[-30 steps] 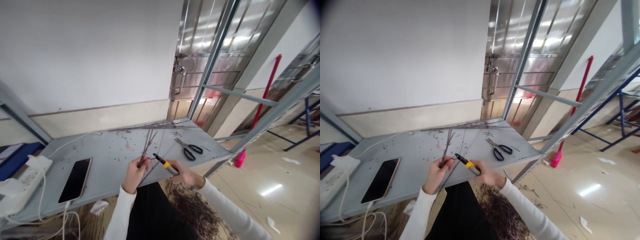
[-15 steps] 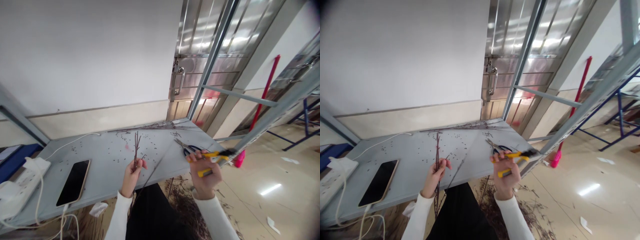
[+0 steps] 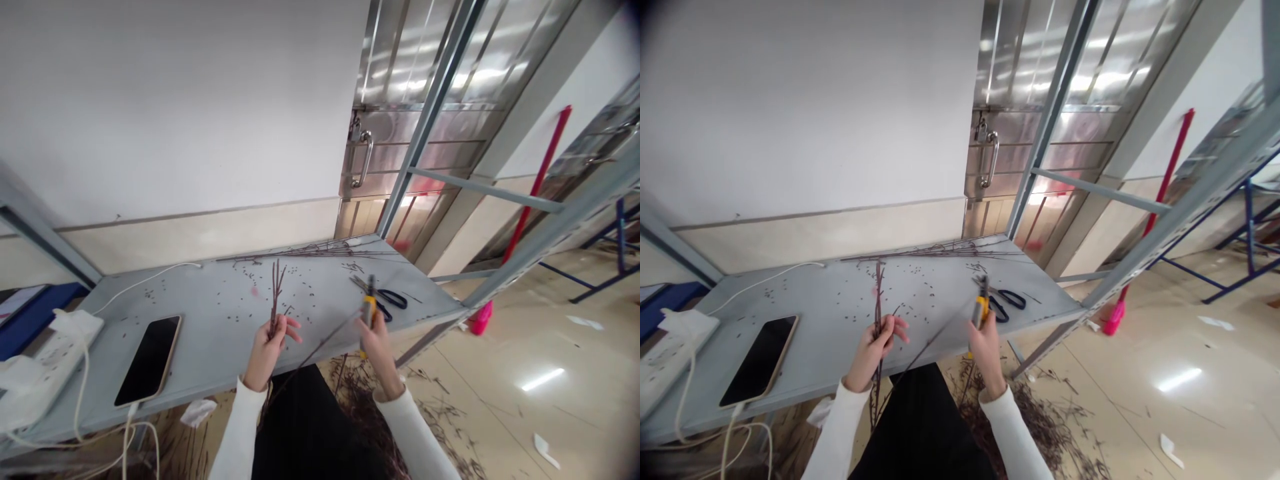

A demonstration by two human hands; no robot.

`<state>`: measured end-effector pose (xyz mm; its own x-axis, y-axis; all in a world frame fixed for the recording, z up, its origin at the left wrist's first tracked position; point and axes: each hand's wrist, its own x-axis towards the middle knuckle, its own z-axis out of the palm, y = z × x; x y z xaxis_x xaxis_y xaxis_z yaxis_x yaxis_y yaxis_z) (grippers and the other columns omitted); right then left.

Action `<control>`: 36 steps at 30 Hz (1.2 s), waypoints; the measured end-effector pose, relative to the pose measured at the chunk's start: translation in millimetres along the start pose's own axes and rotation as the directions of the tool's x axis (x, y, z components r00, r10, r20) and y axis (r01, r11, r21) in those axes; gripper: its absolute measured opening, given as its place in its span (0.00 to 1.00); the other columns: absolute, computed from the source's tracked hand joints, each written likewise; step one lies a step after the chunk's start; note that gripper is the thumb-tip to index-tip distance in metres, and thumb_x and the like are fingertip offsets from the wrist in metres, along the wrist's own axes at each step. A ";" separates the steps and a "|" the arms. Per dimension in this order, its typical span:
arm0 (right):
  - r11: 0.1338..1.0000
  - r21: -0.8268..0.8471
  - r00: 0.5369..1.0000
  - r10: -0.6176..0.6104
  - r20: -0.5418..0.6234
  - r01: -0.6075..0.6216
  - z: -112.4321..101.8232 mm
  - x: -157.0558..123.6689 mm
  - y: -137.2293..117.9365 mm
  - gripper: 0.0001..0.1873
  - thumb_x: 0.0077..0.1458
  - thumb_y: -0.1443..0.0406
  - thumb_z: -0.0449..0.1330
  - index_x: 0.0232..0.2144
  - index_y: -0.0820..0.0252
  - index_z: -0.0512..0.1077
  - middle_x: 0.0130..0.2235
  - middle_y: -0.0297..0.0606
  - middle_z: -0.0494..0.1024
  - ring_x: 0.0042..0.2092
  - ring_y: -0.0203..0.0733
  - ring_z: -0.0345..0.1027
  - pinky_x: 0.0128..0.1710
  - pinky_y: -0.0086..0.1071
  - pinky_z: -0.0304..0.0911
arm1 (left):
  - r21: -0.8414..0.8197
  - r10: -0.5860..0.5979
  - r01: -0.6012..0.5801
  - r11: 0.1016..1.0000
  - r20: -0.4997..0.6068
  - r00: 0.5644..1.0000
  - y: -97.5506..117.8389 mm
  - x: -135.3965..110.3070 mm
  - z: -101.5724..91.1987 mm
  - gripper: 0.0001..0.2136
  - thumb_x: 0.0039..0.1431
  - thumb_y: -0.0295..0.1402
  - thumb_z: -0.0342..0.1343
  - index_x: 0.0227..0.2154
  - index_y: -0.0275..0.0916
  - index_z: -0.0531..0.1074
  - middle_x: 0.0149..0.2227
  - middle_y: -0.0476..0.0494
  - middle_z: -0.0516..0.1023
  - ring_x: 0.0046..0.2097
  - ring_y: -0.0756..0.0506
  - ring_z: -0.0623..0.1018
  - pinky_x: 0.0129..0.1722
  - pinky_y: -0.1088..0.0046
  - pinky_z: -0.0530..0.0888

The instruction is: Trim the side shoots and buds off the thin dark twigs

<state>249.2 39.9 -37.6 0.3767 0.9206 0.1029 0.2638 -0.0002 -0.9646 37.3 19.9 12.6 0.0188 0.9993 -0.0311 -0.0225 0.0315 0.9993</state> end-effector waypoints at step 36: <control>0.894 0.410 0.691 -0.180 0.700 -0.183 42.7 -48.5 -64.1 0.17 0.57 0.52 0.54 0.35 0.58 0.74 0.25 0.34 0.77 0.29 0.40 0.72 0.35 0.37 0.70 | 0.023 -0.080 0.082 0.996 -0.078 0.994 36.9 -28.0 -9.0 0.23 0.49 0.54 0.54 0.28 0.35 0.75 0.19 0.48 0.73 0.15 0.56 0.51 0.15 0.75 0.47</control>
<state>176.2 12.0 8.9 -0.4088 0.9096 0.0742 -0.1969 -0.0085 -0.9804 27.0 -6.8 50.1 -0.0571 0.9920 -0.1125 0.0023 0.1128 0.9936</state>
